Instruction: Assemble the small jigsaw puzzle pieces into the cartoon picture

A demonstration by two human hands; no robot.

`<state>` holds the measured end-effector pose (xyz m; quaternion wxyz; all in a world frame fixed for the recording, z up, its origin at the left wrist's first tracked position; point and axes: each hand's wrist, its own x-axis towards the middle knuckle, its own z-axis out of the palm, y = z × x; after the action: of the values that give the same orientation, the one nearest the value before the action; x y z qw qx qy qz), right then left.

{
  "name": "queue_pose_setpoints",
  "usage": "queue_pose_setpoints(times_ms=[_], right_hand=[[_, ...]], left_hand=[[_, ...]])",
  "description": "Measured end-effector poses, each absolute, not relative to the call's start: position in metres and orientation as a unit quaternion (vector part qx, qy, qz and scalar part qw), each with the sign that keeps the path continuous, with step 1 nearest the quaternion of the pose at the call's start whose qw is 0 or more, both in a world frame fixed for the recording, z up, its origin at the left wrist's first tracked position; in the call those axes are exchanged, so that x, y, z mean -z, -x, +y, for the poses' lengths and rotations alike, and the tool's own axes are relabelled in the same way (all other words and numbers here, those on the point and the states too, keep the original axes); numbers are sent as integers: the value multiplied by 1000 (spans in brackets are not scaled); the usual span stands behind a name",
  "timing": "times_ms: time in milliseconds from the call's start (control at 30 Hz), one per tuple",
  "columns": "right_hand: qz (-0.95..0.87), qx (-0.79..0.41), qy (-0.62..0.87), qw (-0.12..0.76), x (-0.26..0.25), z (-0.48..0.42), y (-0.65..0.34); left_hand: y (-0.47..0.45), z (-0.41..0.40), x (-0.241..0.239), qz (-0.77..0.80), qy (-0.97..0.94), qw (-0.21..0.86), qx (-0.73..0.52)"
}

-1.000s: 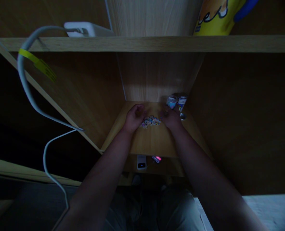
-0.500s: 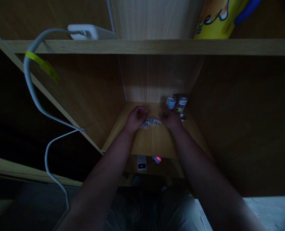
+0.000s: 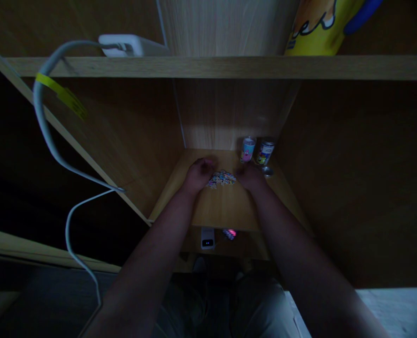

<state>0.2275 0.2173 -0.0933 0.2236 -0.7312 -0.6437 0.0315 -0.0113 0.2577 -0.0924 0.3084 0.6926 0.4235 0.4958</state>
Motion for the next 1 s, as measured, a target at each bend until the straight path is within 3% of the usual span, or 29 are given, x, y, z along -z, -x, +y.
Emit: queue_pose_setpoints(times_ms=[367,733,1000], right_hand=[[-664,-33,721,194,89,214,-233],[-732,-103,589,327,80,208,-222],[-775,-184,485,361,85,204,-216]], left_hand=[[15,262,96,458,-699,290,-467],[17,261,100,445,-730,327,-402],[20,259,99,425,-730,358,-398]])
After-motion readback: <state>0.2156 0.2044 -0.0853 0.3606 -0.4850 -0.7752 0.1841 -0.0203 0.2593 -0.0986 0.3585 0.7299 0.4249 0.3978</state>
